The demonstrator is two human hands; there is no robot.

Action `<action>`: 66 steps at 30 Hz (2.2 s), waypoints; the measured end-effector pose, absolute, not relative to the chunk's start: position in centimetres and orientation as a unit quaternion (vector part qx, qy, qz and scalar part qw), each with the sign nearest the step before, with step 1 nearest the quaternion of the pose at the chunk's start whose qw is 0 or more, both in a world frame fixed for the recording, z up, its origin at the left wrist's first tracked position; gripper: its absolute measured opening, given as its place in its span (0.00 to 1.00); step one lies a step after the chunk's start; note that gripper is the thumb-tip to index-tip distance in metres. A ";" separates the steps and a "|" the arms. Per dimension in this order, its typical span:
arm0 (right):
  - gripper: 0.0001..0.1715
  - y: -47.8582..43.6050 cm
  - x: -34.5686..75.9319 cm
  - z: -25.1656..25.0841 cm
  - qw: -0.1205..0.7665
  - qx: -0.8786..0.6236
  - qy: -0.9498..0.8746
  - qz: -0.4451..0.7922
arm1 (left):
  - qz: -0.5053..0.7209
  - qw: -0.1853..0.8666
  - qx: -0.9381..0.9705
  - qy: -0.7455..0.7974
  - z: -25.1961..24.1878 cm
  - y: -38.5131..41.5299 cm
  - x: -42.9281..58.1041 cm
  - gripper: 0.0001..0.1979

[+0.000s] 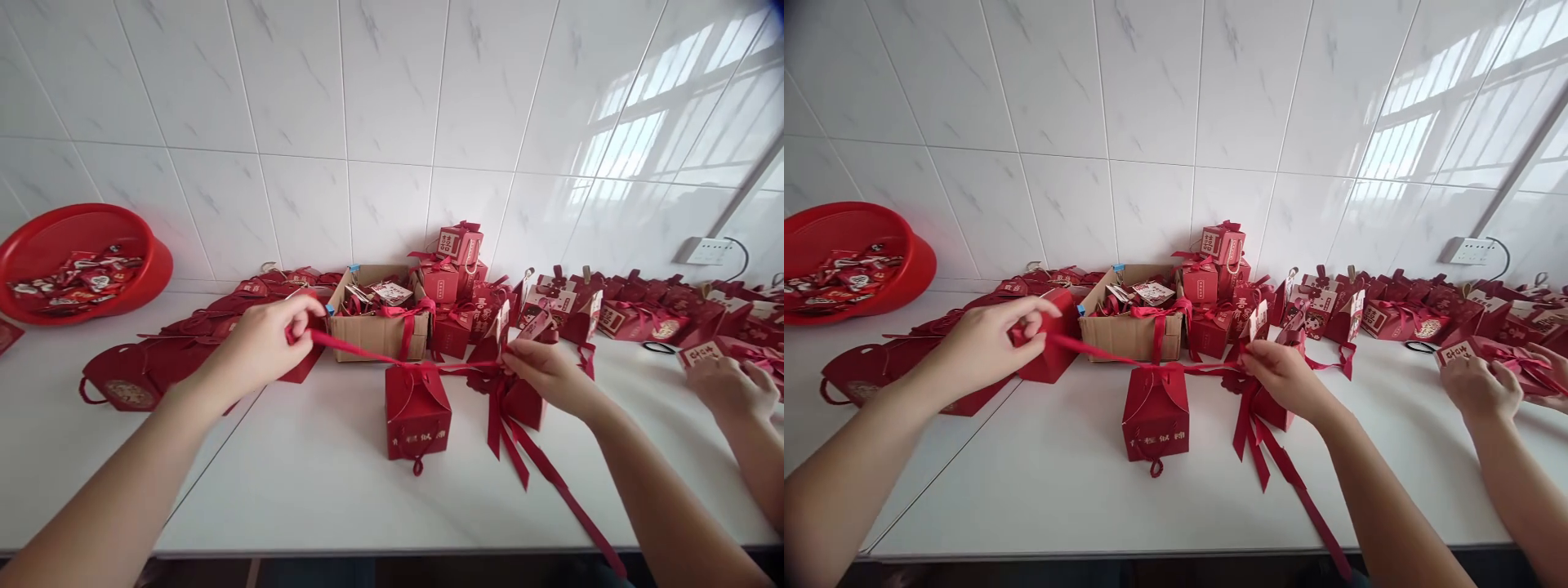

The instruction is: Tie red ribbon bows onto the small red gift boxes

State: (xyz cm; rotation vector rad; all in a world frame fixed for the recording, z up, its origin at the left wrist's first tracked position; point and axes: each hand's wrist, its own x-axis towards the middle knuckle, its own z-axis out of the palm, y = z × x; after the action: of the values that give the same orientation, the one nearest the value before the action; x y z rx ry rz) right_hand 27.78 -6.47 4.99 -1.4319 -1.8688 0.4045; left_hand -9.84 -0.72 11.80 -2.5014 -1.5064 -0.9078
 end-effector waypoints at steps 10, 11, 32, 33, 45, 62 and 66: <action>0.14 -9.1 28.5 2.8 0.237 -0.617 -0.751 0.005 | -0.166 -0.080 -0.803 -0.567 3.6 -0.3 -13.2 0.12; 0.14 -9.1 28.2 2.7 0.240 -0.616 -0.750 -0.001 | -0.169 -0.069 -0.803 -0.567 3.4 -0.5 -12.8 0.11; 0.21 -1.6 19.1 -1.2 0.458 -0.449 -0.675 0.364 | -0.412 -0.294 -0.705 -0.496 0.8 -4.2 -2.1 0.16; 0.22 -1.8 19.0 -1.2 0.448 -0.458 -0.670 0.376 | -0.417 -0.292 -0.703 -0.496 0.6 -4.2 -2.2 0.16; 0.29 -3.1 17.7 -0.6 0.387 -0.437 -0.640 0.500 | -0.418 -0.294 -0.715 -0.477 0.4 -5.5 -2.3 0.11; 0.33 -2.8 17.5 -1.7 0.428 -0.466 -0.671 0.386 | -0.418 -0.291 -0.725 -0.464 0.0 -5.6 -2.2 0.08; 0.32 -3.0 17.8 -1.5 0.413 -0.479 -0.698 0.336 | -0.441 -0.330 -0.673 -0.494 -0.2 -5.7 -2.1 0.17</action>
State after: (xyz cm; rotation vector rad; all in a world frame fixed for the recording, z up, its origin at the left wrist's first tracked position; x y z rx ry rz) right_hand 17.78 -2.98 -1.52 -1.2051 -1.7539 0.8447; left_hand -2.14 -5.71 -0.17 -2.7199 -1.9948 -1.7815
